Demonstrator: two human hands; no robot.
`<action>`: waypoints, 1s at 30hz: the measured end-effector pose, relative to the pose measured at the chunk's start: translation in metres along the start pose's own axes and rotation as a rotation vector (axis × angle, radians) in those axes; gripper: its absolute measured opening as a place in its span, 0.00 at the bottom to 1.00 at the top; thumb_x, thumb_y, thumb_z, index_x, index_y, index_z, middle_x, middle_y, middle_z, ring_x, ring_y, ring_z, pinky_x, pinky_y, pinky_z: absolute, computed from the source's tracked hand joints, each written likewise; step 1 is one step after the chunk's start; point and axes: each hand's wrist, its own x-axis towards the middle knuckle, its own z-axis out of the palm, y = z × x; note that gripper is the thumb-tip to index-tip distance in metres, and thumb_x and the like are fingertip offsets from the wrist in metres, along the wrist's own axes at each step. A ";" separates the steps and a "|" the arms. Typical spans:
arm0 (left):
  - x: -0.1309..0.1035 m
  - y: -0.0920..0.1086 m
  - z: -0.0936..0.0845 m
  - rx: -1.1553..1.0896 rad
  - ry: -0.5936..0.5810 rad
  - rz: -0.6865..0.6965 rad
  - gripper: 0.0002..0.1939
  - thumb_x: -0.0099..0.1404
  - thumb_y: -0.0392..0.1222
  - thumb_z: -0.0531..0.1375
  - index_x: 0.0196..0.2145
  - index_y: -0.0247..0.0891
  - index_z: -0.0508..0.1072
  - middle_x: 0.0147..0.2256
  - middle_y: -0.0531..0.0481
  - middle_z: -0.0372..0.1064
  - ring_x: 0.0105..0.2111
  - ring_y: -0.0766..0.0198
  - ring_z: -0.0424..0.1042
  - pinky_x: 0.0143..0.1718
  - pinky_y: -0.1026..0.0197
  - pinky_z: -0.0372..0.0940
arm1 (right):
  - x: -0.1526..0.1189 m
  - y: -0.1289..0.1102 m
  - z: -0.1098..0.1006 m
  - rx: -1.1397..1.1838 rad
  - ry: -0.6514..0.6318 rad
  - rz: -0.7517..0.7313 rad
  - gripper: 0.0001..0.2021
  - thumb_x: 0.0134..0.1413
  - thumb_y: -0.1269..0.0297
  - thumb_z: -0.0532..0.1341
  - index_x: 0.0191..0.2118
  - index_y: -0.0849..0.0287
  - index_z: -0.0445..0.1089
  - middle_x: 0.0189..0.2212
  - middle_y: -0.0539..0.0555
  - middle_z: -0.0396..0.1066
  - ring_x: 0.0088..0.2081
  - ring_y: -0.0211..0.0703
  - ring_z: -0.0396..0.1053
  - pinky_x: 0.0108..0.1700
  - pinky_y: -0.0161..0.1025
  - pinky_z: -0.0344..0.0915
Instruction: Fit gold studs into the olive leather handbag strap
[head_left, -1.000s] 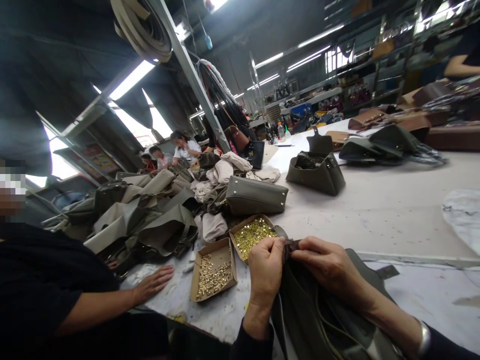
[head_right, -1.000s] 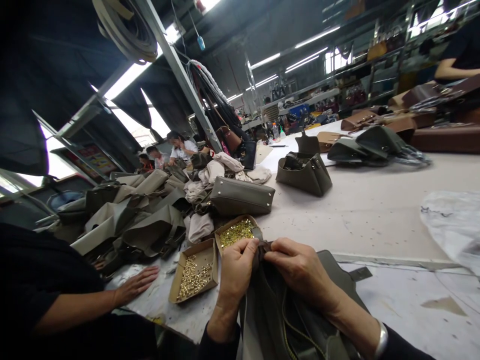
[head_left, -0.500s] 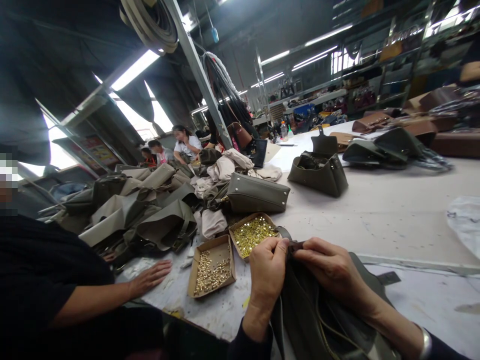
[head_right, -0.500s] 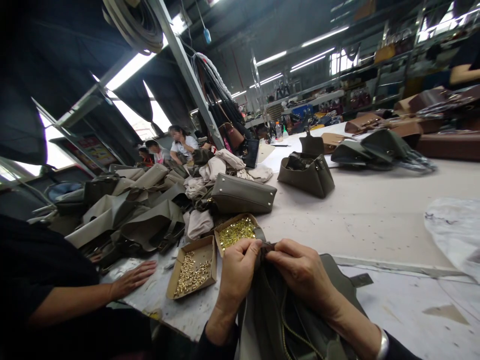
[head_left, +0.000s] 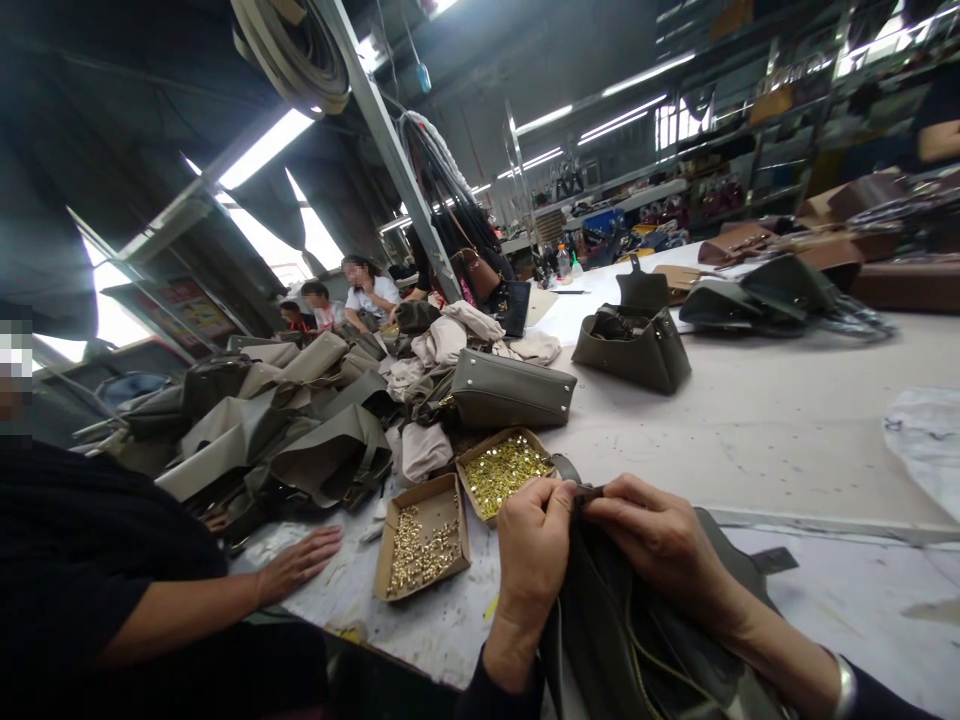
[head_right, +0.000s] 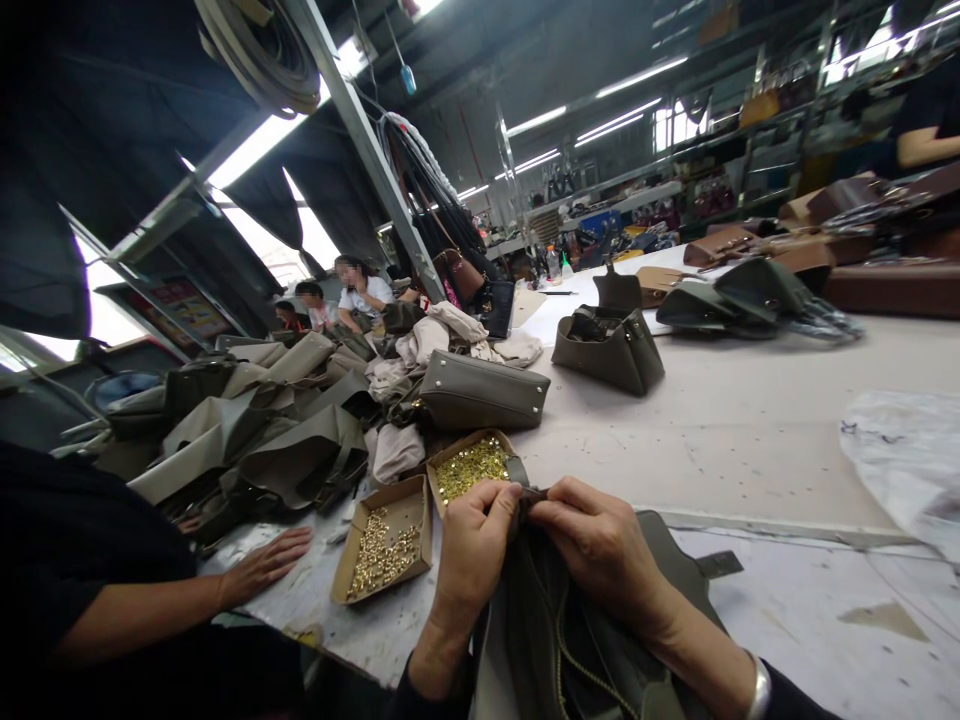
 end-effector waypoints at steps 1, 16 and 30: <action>0.000 0.000 0.000 0.002 -0.002 0.001 0.17 0.72 0.46 0.57 0.29 0.37 0.78 0.29 0.49 0.74 0.33 0.60 0.71 0.38 0.60 0.60 | 0.000 -0.001 0.000 -0.003 0.006 0.006 0.09 0.72 0.74 0.58 0.45 0.57 0.75 0.35 0.52 0.69 0.33 0.40 0.71 0.36 0.35 0.67; -0.003 -0.001 0.000 0.020 -0.015 0.035 0.16 0.72 0.44 0.57 0.29 0.37 0.77 0.29 0.50 0.73 0.32 0.61 0.70 0.37 0.61 0.59 | 0.003 -0.005 0.002 0.105 0.017 0.117 0.08 0.69 0.74 0.59 0.42 0.53 0.74 0.34 0.49 0.69 0.34 0.39 0.71 0.36 0.34 0.66; -0.009 -0.001 0.004 0.033 0.021 0.049 0.15 0.73 0.44 0.57 0.30 0.39 0.77 0.31 0.50 0.72 0.34 0.61 0.70 0.38 0.62 0.61 | 0.008 -0.008 0.006 0.172 0.113 0.333 0.14 0.63 0.70 0.62 0.52 0.51 0.68 0.46 0.51 0.71 0.30 0.38 0.69 0.34 0.37 0.68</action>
